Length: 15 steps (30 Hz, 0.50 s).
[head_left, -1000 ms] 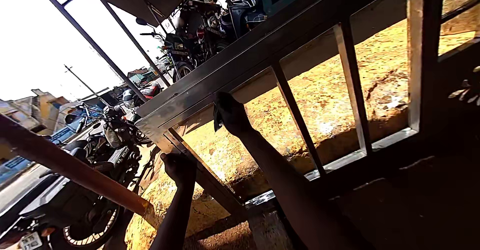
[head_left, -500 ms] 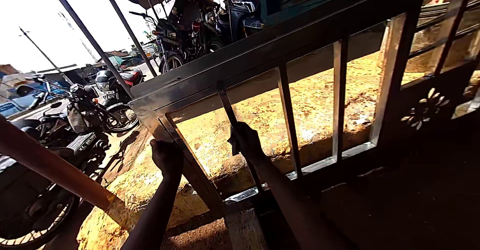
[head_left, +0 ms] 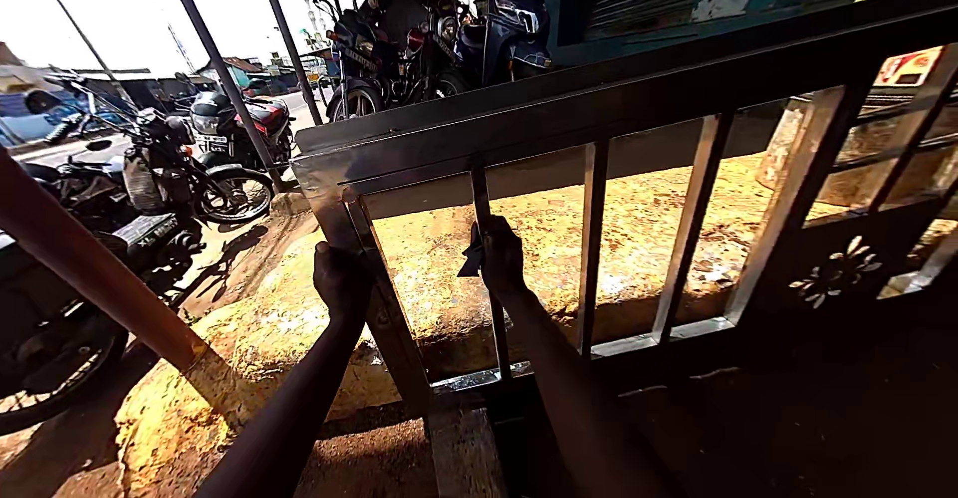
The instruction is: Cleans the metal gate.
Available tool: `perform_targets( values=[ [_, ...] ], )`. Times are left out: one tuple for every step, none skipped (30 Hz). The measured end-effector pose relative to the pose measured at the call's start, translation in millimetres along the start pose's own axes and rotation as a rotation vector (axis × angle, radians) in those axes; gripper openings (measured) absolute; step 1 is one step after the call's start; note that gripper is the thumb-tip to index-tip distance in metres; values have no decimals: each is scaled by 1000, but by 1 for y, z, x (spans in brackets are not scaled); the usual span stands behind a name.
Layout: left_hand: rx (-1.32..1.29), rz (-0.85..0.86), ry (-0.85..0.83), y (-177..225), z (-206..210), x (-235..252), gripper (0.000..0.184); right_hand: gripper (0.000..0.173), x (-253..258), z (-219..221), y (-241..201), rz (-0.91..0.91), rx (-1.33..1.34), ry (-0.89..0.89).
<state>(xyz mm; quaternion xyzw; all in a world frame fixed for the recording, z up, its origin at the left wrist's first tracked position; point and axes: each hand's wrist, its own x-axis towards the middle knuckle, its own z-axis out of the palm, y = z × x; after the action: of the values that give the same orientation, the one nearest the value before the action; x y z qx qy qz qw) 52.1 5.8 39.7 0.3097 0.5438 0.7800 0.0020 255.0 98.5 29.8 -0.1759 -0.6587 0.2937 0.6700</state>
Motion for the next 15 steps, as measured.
perform_targets(
  values=[
    [19,10,-7,0,-1,-1,58,33,18,3,-13,3,15,-2],
    [25,8,-7,1,-2,-1,58,32,32,6,-23,7,28,0],
    [28,-2,0,1,-2,-1,57,32,41,8,-29,10,42,2],
    [24,-12,-6,0,-3,0,57,33,43,9,-29,-3,60,6],
    [21,-19,-16,0,-3,0,56,35,37,9,-23,-25,81,10],
    [5,-26,-19,-1,-3,0,56,39,22,7,-13,-40,89,9],
    [-31,-31,-20,-3,-3,0,54,46,0,3,0,-40,79,7],
    [-70,-33,-18,-3,-1,0,53,53,-25,-2,12,-16,40,-1],
    [-114,-29,-28,-3,-1,1,52,55,-49,-7,25,8,-9,-5],
    [-124,-15,-38,-4,-1,2,52,54,-68,-10,36,6,-69,-7],
    [-102,-2,-31,-4,-1,2,52,52,-77,-12,42,3,-133,-13],
    [-84,10,-25,-4,-1,1,51,47,-75,-11,40,1,-200,-16],
    [-87,17,-24,-3,0,0,49,38,-60,-9,32,-17,-256,-13],
    [-115,26,-24,-3,1,0,47,34,-35,-4,19,-51,-311,5],
    [-146,26,-31,-3,2,1,45,32,-5,2,0,-85,-373,30]
  ],
)
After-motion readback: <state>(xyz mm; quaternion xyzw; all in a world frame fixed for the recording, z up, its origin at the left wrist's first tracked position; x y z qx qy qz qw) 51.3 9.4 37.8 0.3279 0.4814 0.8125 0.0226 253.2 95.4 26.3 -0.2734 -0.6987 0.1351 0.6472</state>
